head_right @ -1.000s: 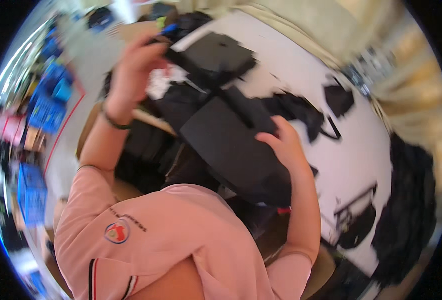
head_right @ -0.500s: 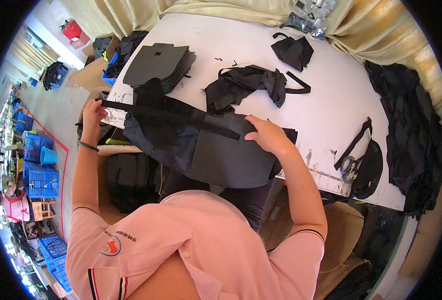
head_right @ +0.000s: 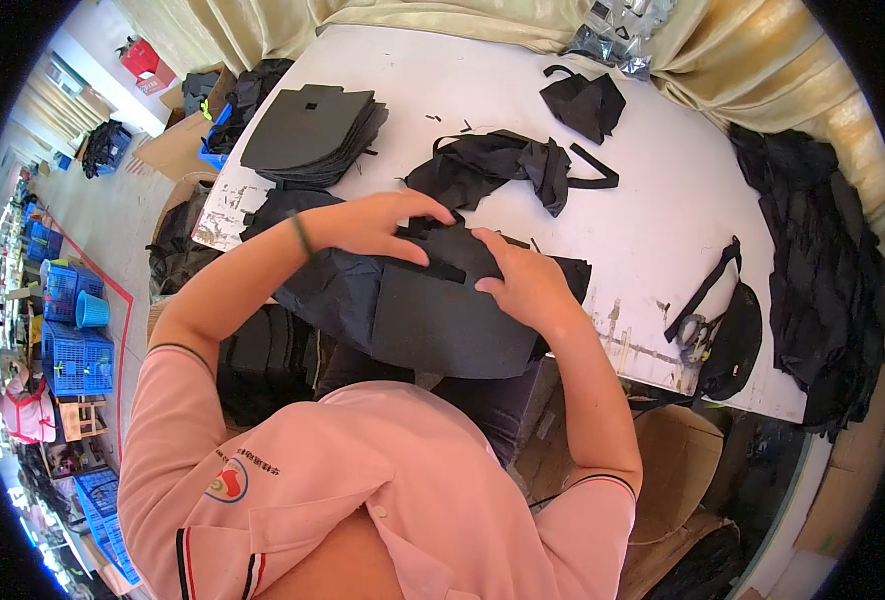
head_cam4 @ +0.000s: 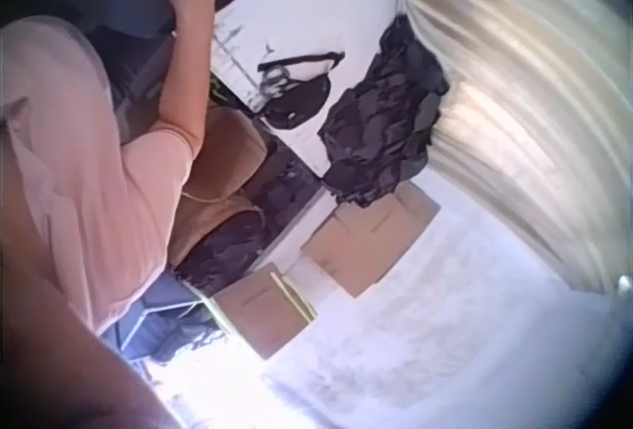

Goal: The person is sorting and organizing various precut black fabric components for bag manufacturing at a workstation.

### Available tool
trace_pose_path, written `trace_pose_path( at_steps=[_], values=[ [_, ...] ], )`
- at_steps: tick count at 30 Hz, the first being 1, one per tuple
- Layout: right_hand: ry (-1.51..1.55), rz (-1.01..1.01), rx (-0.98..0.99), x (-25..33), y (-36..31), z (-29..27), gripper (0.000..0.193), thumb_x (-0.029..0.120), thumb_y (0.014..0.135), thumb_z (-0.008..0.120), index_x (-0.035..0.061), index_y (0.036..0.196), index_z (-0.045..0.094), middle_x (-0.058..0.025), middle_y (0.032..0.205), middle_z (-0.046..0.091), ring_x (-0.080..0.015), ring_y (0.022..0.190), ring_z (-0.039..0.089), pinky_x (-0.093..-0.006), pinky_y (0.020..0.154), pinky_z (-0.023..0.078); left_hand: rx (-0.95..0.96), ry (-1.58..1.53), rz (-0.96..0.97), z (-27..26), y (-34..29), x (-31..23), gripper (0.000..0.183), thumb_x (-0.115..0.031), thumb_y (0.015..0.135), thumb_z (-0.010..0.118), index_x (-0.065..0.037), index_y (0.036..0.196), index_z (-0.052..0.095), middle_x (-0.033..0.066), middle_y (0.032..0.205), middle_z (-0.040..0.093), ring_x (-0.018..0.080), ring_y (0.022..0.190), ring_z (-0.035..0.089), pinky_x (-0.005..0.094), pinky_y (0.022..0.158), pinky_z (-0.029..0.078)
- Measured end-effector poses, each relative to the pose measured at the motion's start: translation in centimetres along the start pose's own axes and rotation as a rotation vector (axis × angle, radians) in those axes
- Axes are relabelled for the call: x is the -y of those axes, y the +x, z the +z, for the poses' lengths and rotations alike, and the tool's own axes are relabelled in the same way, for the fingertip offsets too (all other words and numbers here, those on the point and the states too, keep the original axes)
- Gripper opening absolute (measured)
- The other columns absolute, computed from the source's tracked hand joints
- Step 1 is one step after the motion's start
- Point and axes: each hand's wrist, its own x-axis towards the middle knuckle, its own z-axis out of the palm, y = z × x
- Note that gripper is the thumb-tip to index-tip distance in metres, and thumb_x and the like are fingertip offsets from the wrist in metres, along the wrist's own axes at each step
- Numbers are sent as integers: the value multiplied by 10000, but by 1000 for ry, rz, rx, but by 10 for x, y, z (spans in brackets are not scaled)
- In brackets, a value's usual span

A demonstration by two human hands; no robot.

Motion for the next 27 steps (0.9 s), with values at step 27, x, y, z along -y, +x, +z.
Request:
trace_pose_path(
  at_steps=[27],
  values=[
    [-292,-19,-293,-6,5,10,575,236,785,740,100,1284,489,-109,959,663,-269,943,642,-409,757,432,-8,74,12,23,44,-9,726,-191,740,789,-61,1364,443,168,1301,532,299,1200,507,383,1002,402]
  ],
)
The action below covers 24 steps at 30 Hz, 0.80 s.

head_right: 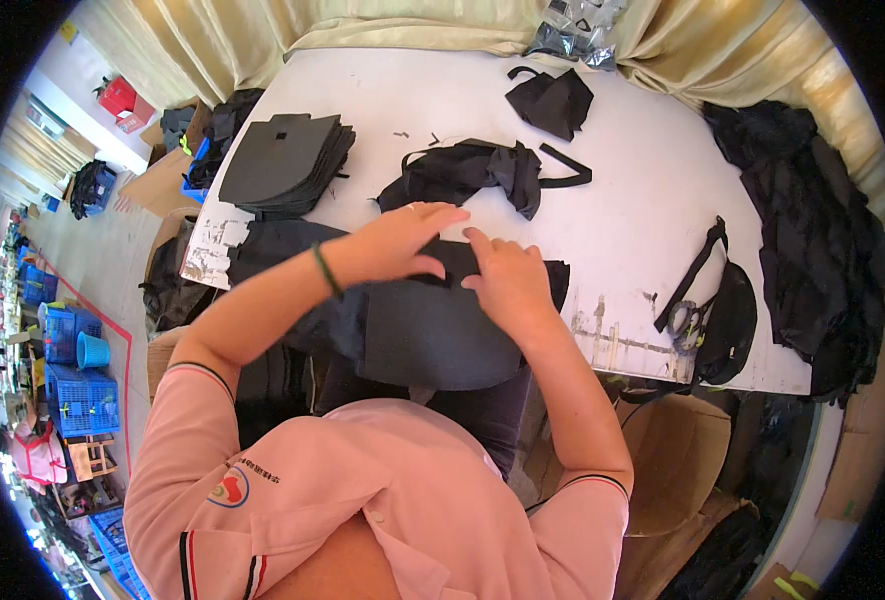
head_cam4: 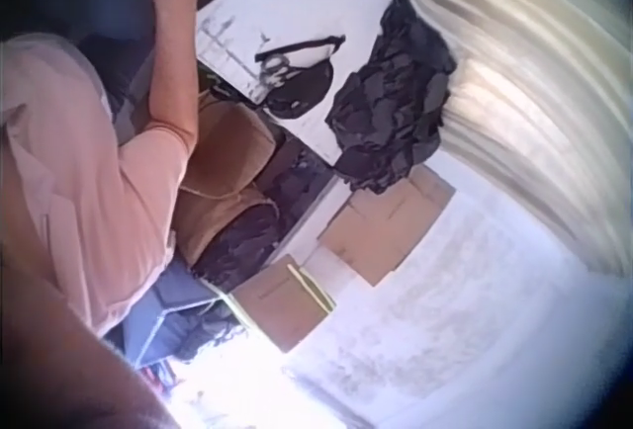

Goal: The person is sorting and organizing various precut black fabric components for bag manufacturing at a workstation.

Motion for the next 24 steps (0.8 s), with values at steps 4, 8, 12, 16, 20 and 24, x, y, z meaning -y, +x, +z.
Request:
trace_pose_path(
  at_steps=[4,8,12,16,20,24],
  values=[
    [92,145,-99,-65,35,20,532,297,791,740,84,1227,520,-131,1024,644,-290,992,621,-429,791,452,-91,394,216,46,-37,-29,886,-420,714,779,-80,1429,381,207,1495,326,377,1405,286,572,1131,209],
    [-1,386,-149,-86,90,40,488,351,810,730,64,1165,558,-124,1067,644,-301,1026,618,-429,868,467,34,398,111,88,-66,-10,927,-535,746,712,-141,1489,324,187,1562,215,374,1450,187,589,1147,145],
    [-126,578,38,-119,119,57,378,295,847,689,36,1110,609,-138,1086,671,-297,1048,644,-414,837,502,-31,336,129,92,-62,-10,885,-524,774,703,-158,1488,329,174,1565,214,369,1455,173,579,1156,124],
    [-22,571,0,-134,133,51,178,189,891,542,83,942,676,-134,993,701,-316,944,679,-450,768,530,-77,188,153,84,-65,-4,774,-438,821,712,-157,1460,376,176,1544,254,355,1450,195,545,1170,127],
    [63,544,-204,-120,148,37,251,297,899,545,90,987,656,-146,1010,688,-336,950,667,-458,794,527,-234,76,172,70,-72,-4,630,-342,837,720,-123,1369,462,186,1469,362,378,1384,316,517,1157,215],
    [0,652,-95,-117,161,51,499,452,877,601,50,1171,588,-186,1125,652,-345,1070,633,-449,893,509,-322,80,180,67,-80,-14,531,-278,851,714,-114,1313,508,172,1409,436,375,1333,390,503,1141,267]
  ],
)
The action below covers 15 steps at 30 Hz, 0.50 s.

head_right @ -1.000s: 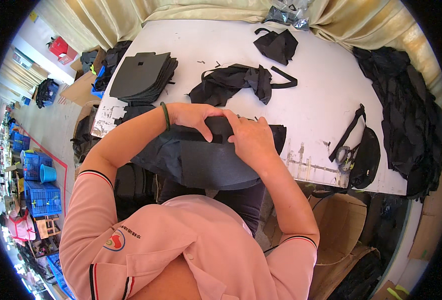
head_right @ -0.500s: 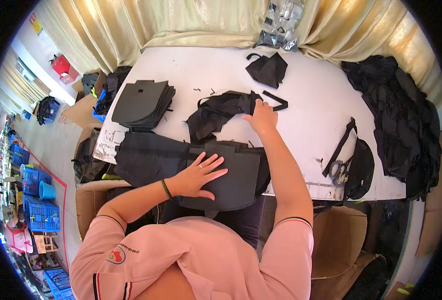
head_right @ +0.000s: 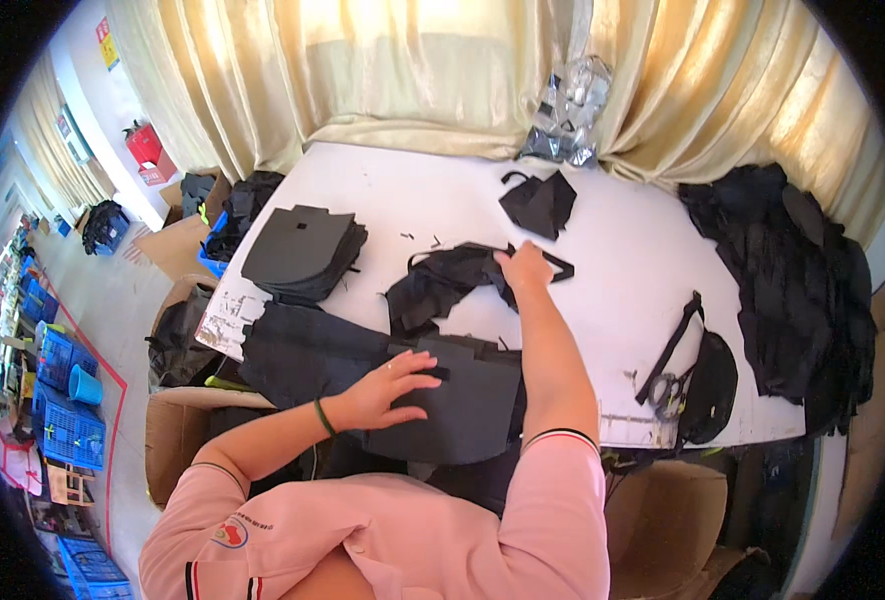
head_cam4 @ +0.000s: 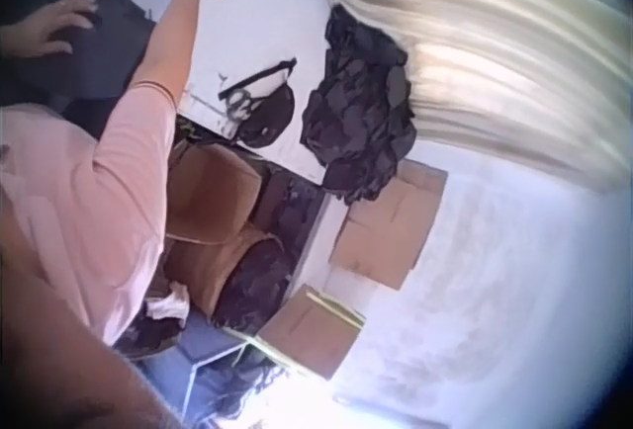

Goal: The person is sorting and organizing various precut black fabric components for bag manufacturing at a workstation.

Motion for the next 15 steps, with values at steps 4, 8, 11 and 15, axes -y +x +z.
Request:
trace_pose_path(
  at_steps=[4,8,11,15],
  values=[
    [70,108,26,-19,23,16,322,378,864,624,140,1076,674,-116,1123,672,-306,1055,638,-456,877,505,-54,-5,-50,-15,-14,-6,450,-251,845,720,-102,1241,568,155,1360,487,367,1273,449,472,1101,337],
    [515,-358,-242,-13,27,-37,240,262,818,702,97,993,715,-109,803,699,-265,739,677,-373,673,511,-224,-57,-138,-46,-13,3,350,-169,835,722,-71,1153,613,139,1235,584,331,1156,542,403,996,439],
    [908,-500,58,36,0,-118,220,188,820,750,28,967,715,-2,670,628,-96,598,565,-288,564,461,-453,-137,-179,-74,6,26,303,-111,855,691,-47,1141,614,116,1132,632,267,1078,597,355,959,457],
    [989,-647,339,82,-66,-236,159,170,907,673,16,941,689,27,691,610,-66,642,573,-241,627,481,-696,-372,-242,-110,44,55,256,-124,923,629,-15,1152,596,78,1095,638,165,1045,599,305,931,463]
  ],
)
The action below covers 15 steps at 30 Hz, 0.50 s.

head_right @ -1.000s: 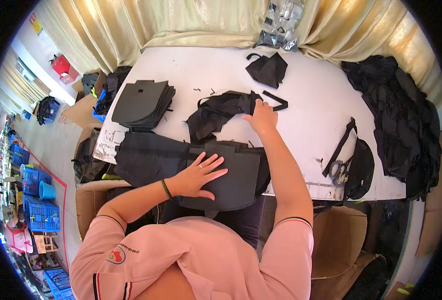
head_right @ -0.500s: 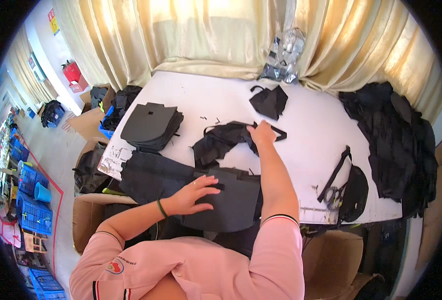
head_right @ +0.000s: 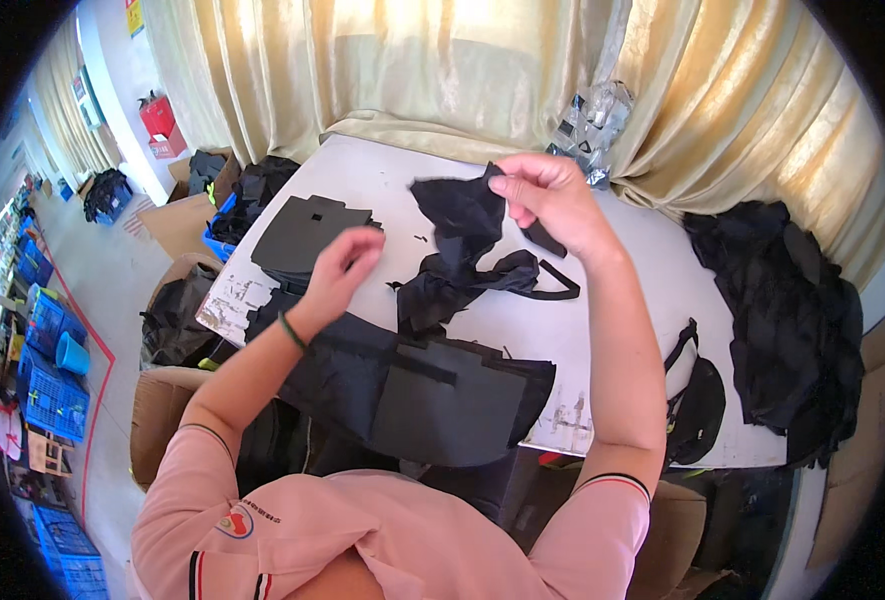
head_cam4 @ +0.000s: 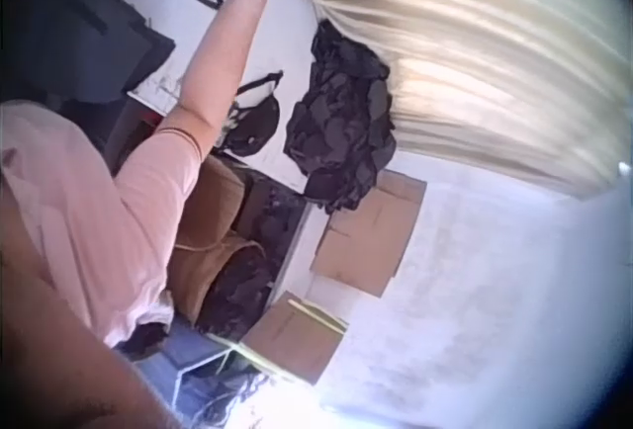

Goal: The person is sorting and organizing various precut black fabric components for bag manufacturing at a workstation.

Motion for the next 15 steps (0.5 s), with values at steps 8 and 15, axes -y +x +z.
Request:
trace_pose_path(
  at_steps=[8,15],
  values=[
    [67,-148,280,76,-26,21,364,305,956,610,-17,809,694,-54,743,662,-126,682,611,-260,693,510,225,-698,-379,-5,89,-37,307,-244,963,575,-48,1199,590,39,957,649,92,867,575,267,771,467],
    [-261,-75,487,98,-54,29,159,162,842,744,17,793,700,25,707,655,-28,643,548,-194,602,438,869,69,116,40,71,-56,624,-97,717,757,-129,1310,567,76,1378,475,241,1309,407,386,1103,307]
  ],
)
